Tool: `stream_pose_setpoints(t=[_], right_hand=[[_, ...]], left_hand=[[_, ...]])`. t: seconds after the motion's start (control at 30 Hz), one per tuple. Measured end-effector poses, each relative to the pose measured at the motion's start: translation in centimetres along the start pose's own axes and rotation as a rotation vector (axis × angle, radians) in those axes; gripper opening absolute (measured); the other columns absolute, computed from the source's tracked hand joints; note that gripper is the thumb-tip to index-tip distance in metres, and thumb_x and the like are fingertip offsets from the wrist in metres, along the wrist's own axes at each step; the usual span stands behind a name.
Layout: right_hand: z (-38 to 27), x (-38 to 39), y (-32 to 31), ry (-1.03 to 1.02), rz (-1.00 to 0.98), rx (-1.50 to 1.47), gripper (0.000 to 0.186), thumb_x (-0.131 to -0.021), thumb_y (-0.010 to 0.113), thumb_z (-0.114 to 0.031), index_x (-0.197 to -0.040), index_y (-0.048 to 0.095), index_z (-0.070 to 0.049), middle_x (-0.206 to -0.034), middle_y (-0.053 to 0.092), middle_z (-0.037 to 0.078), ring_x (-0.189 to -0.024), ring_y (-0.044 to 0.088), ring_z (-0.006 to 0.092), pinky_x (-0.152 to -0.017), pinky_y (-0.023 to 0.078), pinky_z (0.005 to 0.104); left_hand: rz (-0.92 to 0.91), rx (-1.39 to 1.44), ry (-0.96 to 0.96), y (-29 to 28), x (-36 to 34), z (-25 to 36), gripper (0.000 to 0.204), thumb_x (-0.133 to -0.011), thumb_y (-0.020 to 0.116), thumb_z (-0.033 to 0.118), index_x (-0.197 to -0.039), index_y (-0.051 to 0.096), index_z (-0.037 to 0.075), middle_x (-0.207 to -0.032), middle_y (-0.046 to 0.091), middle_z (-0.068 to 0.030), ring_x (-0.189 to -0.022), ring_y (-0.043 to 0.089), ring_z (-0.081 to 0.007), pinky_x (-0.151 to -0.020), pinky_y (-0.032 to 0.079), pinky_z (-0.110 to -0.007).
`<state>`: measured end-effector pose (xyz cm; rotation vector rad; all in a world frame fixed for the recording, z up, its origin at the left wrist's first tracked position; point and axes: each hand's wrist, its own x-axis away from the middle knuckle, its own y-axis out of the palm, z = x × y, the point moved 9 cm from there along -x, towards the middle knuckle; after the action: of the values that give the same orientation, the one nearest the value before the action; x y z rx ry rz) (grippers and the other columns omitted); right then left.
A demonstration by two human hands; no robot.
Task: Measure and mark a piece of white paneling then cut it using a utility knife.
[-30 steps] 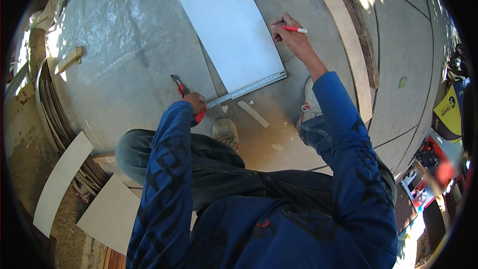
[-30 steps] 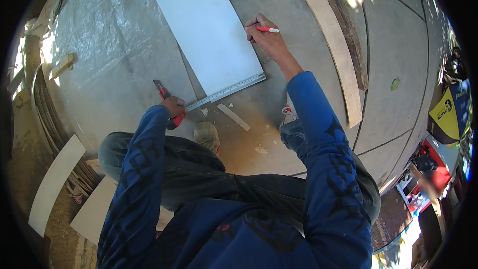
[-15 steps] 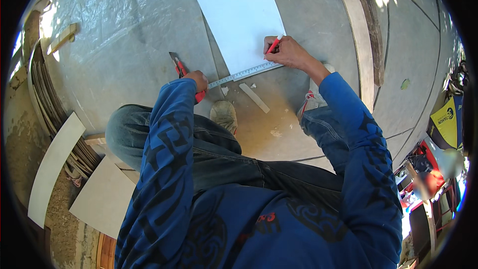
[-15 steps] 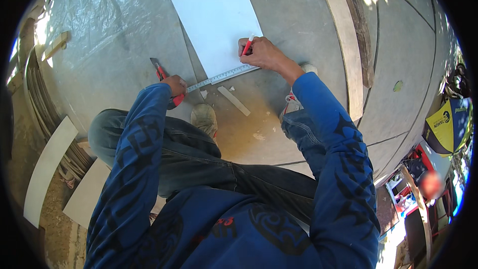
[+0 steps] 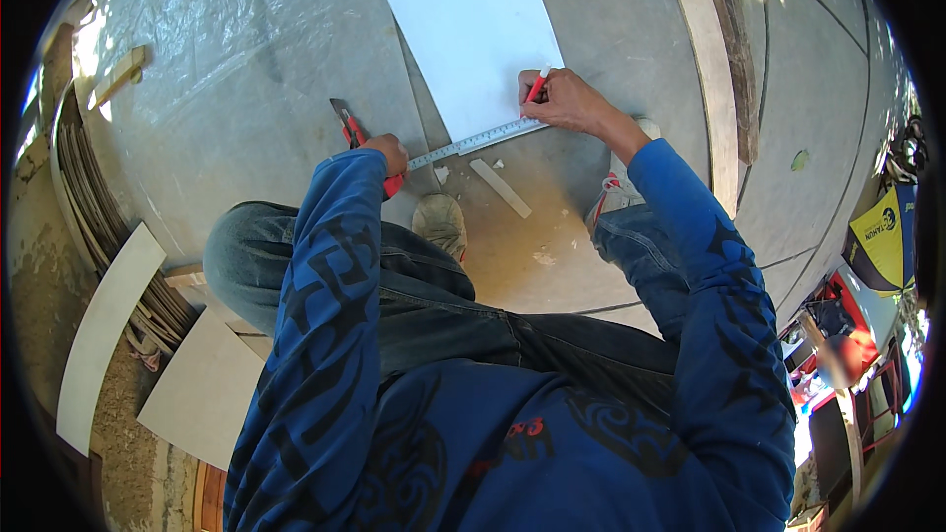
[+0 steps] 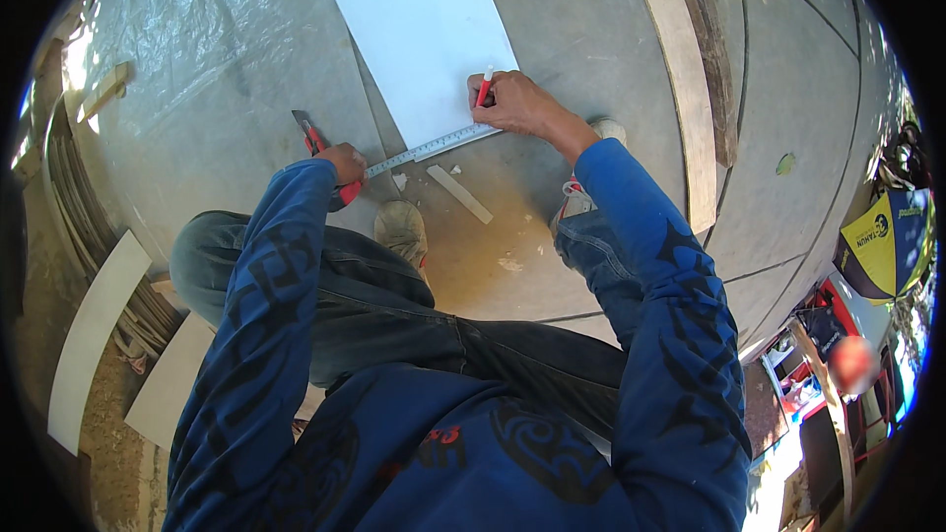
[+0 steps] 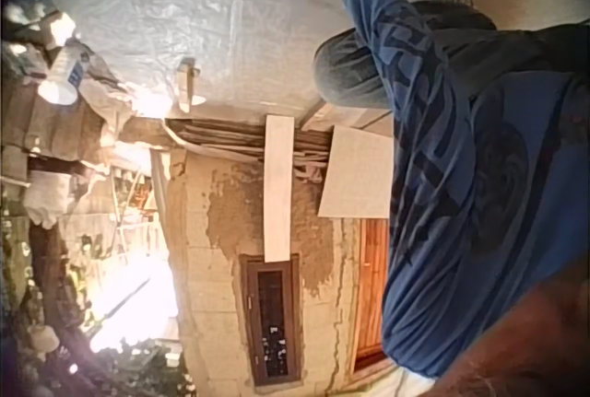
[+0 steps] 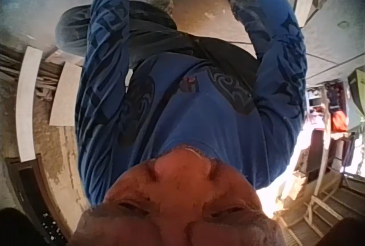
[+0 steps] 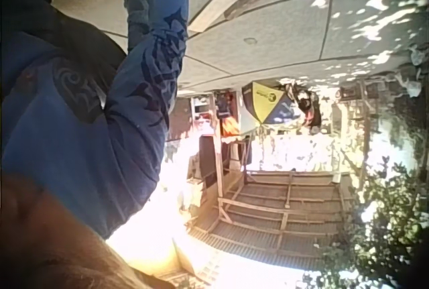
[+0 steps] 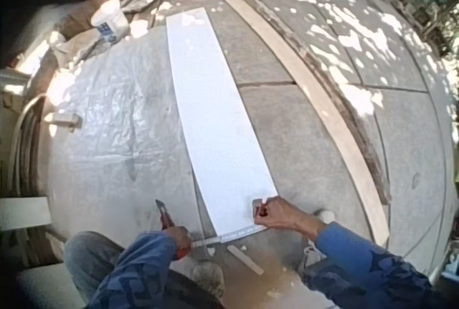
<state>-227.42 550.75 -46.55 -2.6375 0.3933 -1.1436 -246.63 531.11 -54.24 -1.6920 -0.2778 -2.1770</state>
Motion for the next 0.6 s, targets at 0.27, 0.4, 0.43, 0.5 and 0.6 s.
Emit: stream_pose_setpoints(t=[0.27, 0.4, 0.43, 0.5, 0.6], right_hand=[[2.0, -0.2, -2.2, 0.067, 0.13, -0.07, 0.023, -0.078, 0.062, -0.025, -0.083, 0.059, -0.002, -0.07, 0.062, 0.015, -0.066, 0.058, 0.0288, -0.065, 0.047, 0.0383], [2.3, 0.0, -2.8, 0.054, 0.13, -0.055, 0.016, -0.08, 0.062, -0.016, -0.078, 0.056, -0.002, -0.064, 0.056, 0.007, -0.06, 0.052, 0.0156, -0.06, 0.044, 0.0328], [2.4, 0.1, -2.8, 0.056, 0.13, -0.054, 0.016, -0.08, 0.062, -0.016, -0.078, 0.056, -0.002, -0.064, 0.056, 0.007, -0.06, 0.052, 0.0156, -0.06, 0.044, 0.0328], [2.2, 0.0, -2.6, 0.04, 0.121, -0.01, 0.015, -0.08, 0.062, -0.015, -0.078, 0.056, -0.002, -0.064, 0.056, 0.008, -0.06, 0.051, 0.0167, -0.06, 0.043, 0.0342], [2.2, 0.2, -2.5, 0.043, 0.095, 0.023, 0.017, -0.079, 0.061, -0.017, -0.078, 0.055, -0.002, -0.063, 0.055, 0.01, -0.059, 0.051, 0.0205, -0.059, 0.043, 0.0361]], left_hand=[[0.015, 0.016, -0.008, 0.1, -0.2, -0.3, 0.024, -0.079, 0.066, 0.023, -0.098, 0.077, 0.015, -0.105, 0.072, -0.0112, -0.104, 0.066, -0.0288, -0.094, 0.048, -0.038], [-0.043, -0.045, -0.025, 0.3, 0.3, -0.3, 0.022, -0.09, 0.06, 0.029, -0.104, 0.077, 0.029, -0.121, 0.066, -0.0117, -0.111, 0.064, -0.03, -0.098, 0.05, -0.04], [-0.043, -0.045, -0.023, 0.3, 0.3, -0.2, 0.022, -0.09, 0.06, 0.029, -0.104, 0.077, 0.029, -0.121, 0.066, -0.0117, -0.111, 0.064, -0.03, -0.098, 0.05, -0.04], [-0.052, -0.122, 0.004, 0.2, 0.5, 0.2, 0.024, -0.092, 0.058, 0.03, -0.107, 0.076, 0.031, -0.122, 0.066, -0.0117, -0.112, 0.063, -0.0308, -0.099, 0.049, -0.041], [0.039, 0.039, -0.02, -0.9, 1.4, 0.7, 0.021, -0.077, 0.066, 0.02, -0.094, 0.078, 0.013, -0.102, 0.073, -0.0109, -0.101, 0.067, -0.0263, -0.092, 0.049, -0.036]])
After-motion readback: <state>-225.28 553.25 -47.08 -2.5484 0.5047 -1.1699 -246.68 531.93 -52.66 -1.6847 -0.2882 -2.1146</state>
